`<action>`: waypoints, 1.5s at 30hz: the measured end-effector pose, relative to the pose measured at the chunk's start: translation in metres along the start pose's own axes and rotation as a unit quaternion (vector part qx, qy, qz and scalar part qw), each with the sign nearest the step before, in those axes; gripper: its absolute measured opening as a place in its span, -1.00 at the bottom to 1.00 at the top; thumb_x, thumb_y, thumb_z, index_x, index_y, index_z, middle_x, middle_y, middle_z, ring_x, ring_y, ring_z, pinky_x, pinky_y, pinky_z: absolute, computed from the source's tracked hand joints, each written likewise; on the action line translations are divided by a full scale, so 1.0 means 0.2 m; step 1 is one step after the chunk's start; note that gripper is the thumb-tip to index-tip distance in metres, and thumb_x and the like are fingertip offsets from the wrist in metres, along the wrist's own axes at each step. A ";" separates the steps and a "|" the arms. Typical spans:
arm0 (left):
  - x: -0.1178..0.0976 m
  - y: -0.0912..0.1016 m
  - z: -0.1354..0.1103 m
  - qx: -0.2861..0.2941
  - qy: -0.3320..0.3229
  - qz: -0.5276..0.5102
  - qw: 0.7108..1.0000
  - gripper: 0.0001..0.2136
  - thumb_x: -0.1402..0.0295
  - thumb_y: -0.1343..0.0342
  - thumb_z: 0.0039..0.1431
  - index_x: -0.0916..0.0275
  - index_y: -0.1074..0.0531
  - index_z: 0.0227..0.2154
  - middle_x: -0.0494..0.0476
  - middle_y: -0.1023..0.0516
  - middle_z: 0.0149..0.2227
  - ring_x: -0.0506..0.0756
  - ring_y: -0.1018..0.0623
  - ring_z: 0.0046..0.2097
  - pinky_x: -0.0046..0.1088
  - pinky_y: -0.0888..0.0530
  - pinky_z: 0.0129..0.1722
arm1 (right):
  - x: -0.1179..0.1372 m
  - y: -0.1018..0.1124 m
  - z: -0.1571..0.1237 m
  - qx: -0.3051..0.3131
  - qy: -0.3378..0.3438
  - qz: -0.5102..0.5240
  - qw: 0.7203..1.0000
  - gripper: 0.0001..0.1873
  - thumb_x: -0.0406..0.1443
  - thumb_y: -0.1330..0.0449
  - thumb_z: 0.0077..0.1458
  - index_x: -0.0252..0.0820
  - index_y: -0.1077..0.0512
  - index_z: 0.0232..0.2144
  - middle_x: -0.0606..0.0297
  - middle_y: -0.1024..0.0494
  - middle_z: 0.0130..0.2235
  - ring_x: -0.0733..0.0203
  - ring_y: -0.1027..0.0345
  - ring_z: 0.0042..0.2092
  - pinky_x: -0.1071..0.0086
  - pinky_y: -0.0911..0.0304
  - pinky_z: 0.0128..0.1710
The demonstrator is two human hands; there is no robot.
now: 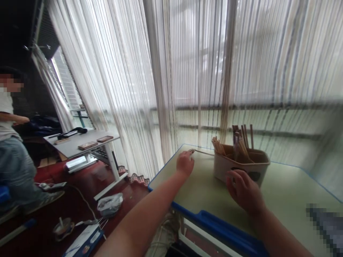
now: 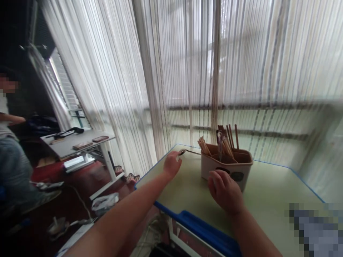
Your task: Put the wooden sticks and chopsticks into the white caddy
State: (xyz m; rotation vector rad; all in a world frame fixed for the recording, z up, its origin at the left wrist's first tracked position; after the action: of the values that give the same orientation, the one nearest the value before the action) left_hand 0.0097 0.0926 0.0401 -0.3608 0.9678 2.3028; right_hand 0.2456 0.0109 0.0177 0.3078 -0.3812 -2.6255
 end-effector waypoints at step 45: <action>0.34 -0.22 0.29 0.239 0.031 0.220 0.945 -0.65 0.52 0.19 0.21 0.23 -0.36 -0.02 0.28 -0.50 -0.11 0.16 -0.51 -0.08 -0.32 -0.42 -0.12 | 0.07 -0.03 0.05 0.130 -0.020 0.087 0.987 -0.96 -0.32 -0.05 0.14 -0.17 -0.27 -0.32 0.36 -0.40 -0.45 0.39 -0.31 -0.50 0.53 -0.20 -0.47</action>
State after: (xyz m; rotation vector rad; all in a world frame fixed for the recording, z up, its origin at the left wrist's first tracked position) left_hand -0.0163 0.1874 0.0241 -0.0078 1.7348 2.3317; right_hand 0.2275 0.0118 0.0236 0.2914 -0.7347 -2.4142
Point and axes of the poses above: each hand's wrist, its own z-axis towards the middle knuckle, its own y-axis out of the back of the hand, x = y × z, the point moved 1 cm from there along z, towards the middle knuckle
